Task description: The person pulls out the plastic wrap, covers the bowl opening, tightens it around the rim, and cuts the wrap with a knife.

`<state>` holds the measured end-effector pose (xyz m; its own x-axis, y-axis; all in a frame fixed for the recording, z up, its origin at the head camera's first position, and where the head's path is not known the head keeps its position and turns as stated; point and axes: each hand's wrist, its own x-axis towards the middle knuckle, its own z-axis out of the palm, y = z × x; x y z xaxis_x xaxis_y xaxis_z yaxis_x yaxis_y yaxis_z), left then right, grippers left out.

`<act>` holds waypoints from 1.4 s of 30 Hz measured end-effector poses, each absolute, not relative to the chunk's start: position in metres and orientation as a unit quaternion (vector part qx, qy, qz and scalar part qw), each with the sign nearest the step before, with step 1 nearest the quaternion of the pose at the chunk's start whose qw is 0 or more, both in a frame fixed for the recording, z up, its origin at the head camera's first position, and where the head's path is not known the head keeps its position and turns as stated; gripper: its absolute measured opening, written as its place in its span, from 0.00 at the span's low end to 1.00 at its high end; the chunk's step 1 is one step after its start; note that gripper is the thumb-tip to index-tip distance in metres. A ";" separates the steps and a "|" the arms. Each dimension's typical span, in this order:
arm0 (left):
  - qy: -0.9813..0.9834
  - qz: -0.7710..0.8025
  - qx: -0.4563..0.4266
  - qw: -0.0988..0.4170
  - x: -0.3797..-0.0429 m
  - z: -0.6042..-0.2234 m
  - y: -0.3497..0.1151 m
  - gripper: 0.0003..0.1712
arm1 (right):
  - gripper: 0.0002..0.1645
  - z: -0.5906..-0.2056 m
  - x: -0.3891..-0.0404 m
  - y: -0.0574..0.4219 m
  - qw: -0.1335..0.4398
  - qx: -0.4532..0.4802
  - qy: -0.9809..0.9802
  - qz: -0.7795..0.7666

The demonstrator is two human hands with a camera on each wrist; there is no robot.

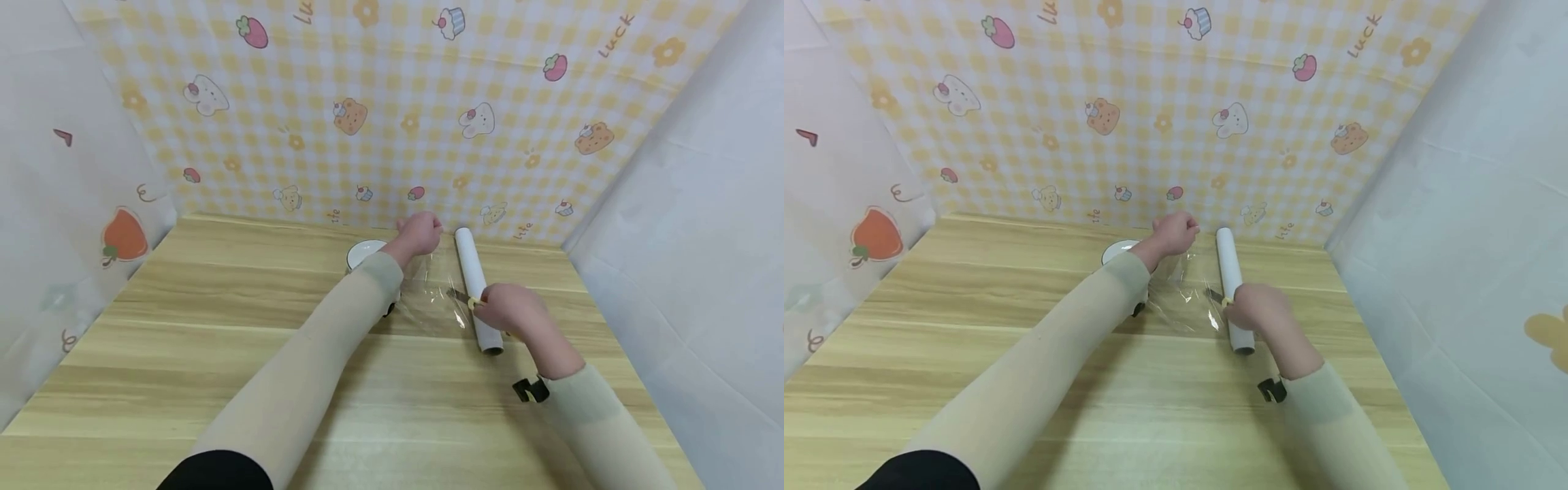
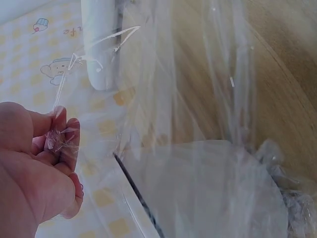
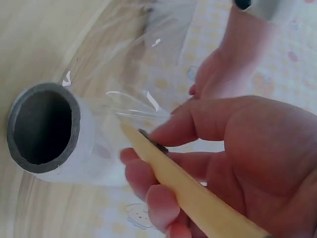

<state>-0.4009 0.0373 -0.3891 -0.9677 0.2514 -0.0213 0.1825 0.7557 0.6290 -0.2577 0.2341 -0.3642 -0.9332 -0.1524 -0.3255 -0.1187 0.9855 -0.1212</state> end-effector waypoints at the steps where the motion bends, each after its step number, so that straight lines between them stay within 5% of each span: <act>1: 0.935 0.331 0.117 0.054 -0.401 -0.388 0.037 0.17 | 0.14 -0.364 -0.254 0.236 0.172 -0.072 0.981 -0.047; 12: 0.932 0.341 0.113 0.047 -0.402 -0.389 0.033 0.15 | 0.18 -0.369 -0.256 0.230 0.166 -0.079 0.982 -0.040; 19: 0.932 0.340 0.112 0.053 -0.405 -0.389 0.033 0.16 | 0.13 -0.357 -0.233 0.238 0.178 -0.084 0.980 -0.032; 38: 0.932 0.343 0.109 0.049 -0.402 -0.386 0.040 0.17 | 0.26 -0.336 -0.175 0.238 0.196 -0.123 0.973 0.004; 42: 0.934 0.341 0.102 0.042 -0.403 -0.387 0.041 0.16 | 0.20 -0.334 -0.164 0.235 0.179 -0.145 0.973 0.026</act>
<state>-0.4028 0.0406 -0.3875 -0.9756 0.2196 -0.0094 0.1619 0.7471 0.6446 -0.1637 0.2353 -0.3344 -0.8938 -0.2716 -0.3568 -0.2907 0.9568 -0.0003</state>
